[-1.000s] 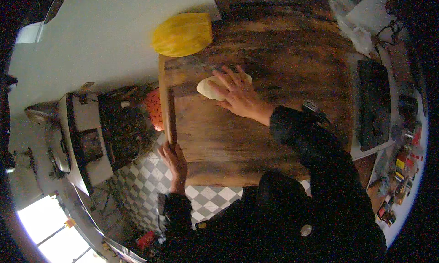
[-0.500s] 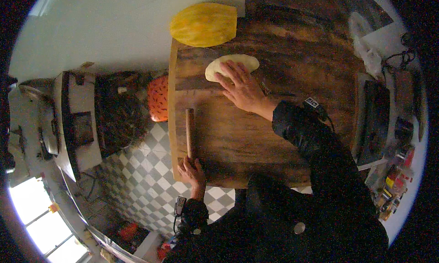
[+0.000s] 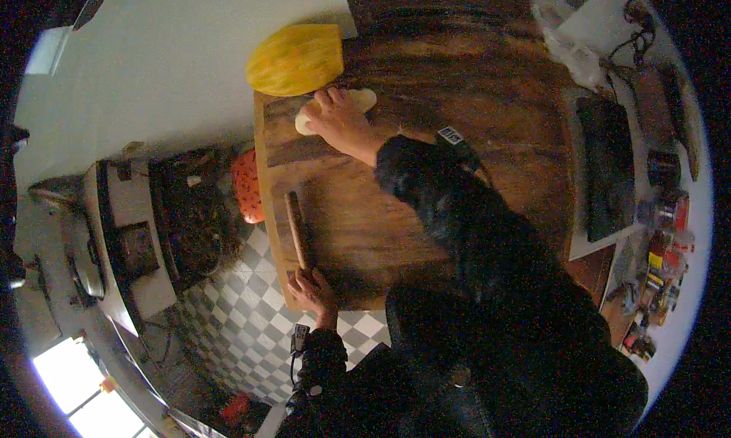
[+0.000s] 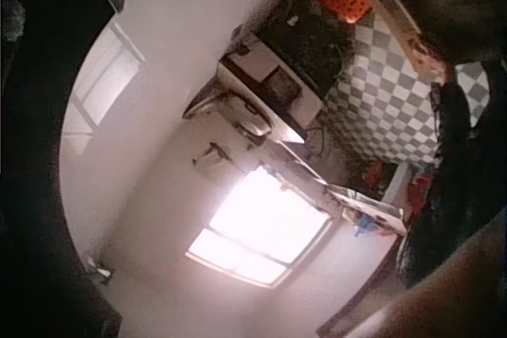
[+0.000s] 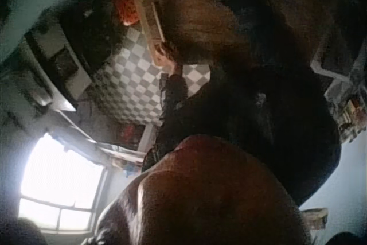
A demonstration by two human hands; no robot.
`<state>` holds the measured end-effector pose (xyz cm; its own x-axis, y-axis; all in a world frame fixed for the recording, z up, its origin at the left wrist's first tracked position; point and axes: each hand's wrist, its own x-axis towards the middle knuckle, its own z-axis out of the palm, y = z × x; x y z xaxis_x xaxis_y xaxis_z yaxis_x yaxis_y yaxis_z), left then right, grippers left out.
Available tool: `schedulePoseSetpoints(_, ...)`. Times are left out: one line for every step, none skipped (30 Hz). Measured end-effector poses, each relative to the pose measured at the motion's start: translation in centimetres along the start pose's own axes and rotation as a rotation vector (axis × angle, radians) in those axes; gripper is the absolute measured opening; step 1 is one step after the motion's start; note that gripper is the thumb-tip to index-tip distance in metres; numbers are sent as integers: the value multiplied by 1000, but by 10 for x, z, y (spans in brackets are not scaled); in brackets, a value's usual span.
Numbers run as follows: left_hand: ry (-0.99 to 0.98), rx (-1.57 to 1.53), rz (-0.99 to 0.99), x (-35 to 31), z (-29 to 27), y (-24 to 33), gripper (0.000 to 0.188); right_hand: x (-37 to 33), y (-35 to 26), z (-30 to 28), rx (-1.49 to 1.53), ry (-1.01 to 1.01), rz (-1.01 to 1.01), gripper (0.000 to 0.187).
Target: The person kneads a piece of dough on a wooden board, repeatedly folding and pressing it with both hands. They then use a rolling pin to flatten the dough and place it into a plastic bag.
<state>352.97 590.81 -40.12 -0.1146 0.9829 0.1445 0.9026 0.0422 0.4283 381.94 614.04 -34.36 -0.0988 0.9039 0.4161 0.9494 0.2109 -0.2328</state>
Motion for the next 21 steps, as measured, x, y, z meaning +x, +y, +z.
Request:
schedulePoseSetpoints(-12, 11, 30, 1, 0, 0, 40, -16, 5, -13, 24, -9, -43, 34)
schedulePoseSetpoints(-17, 22, 39, 1, -1, 0, 39, -34, 10, -26, 38, -103, -64, 34)
schedulePoseSetpoints(-3, 39, 58, 1, -1, 0, 38, -59, 12, -41, 59, -16, -111, 37)
schedulePoseSetpoints(0, 34, 57, 1, 0, 0, 38, -86, 12, -55, 76, 67, -166, 40)
schedulePoseSetpoints(17, 37, 68, 0, 0, 0, 38, -114, 12, -71, 209, -101, -98, 42)
schedulePoseSetpoints(34, 42, 82, 0, 1, 1, 39, -135, 11, -82, 350, -172, -84, 45)
schedulePoseSetpoints(46, 40, 92, -1, 1, 0, 39, -146, 9, -85, 360, -160, -9, 47)
schedulePoseSetpoints(49, 39, 101, 0, 2, 1, 39, -156, 5, -88, 370, -139, 47, 49)
schedulePoseSetpoints(50, 52, 106, -1, 3, 0, 39, -160, -2, -87, 381, -78, 110, 50)
schedulePoseSetpoints(32, 34, 86, -1, 3, 0, 40, -159, -7, -83, 352, -27, 217, 50)
schedulePoseSetpoints(16, 29, 58, -2, 3, 0, 41, -151, -10, -75, 321, 66, 324, 50)
schedulePoseSetpoints(14, 14, 28, -2, 3, 0, 43, -139, -12, -64, 264, 110, 428, 50)
schedulePoseSetpoints(11, 32, 38, -2, 3, 0, 42, -127, -9, -55, 241, 148, 486, 49)
schedulePoseSetpoints(18, 39, 44, -2, 3, 0, 42, -115, -4, -46, 196, 132, 543, 49)
schedulePoseSetpoints(13, 46, 46, -1, 2, 0, 41, -102, 3, -37, 206, 66, 480, 41)
schedulePoseSetpoints(21, 63, 59, -1, 2, 0, 40, -90, 10, -30, 222, -81, 459, 33)
schedulePoseSetpoints(14, 79, 66, 0, 2, 0, 40, -77, 18, -26, 268, -126, 325, 31)
schedulePoseSetpoints(15, 88, 94, 0, 2, 0, 40, -67, 23, -24, 315, -246, 230, 29)
schedulePoseSetpoints(7, 62, 65, 1, 2, -1, 39, -61, 21, -24, 345, -336, 170, 28)
schedulePoseSetpoints(23, 43, 77, 1, 2, 0, 39, -60, 14, -26, 482, -465, 266, 28)
schedulePoseSetpoints(28, 25, 89, 2, 1, -1, 39, -60, 3, -29, 598, -565, 401, 28)
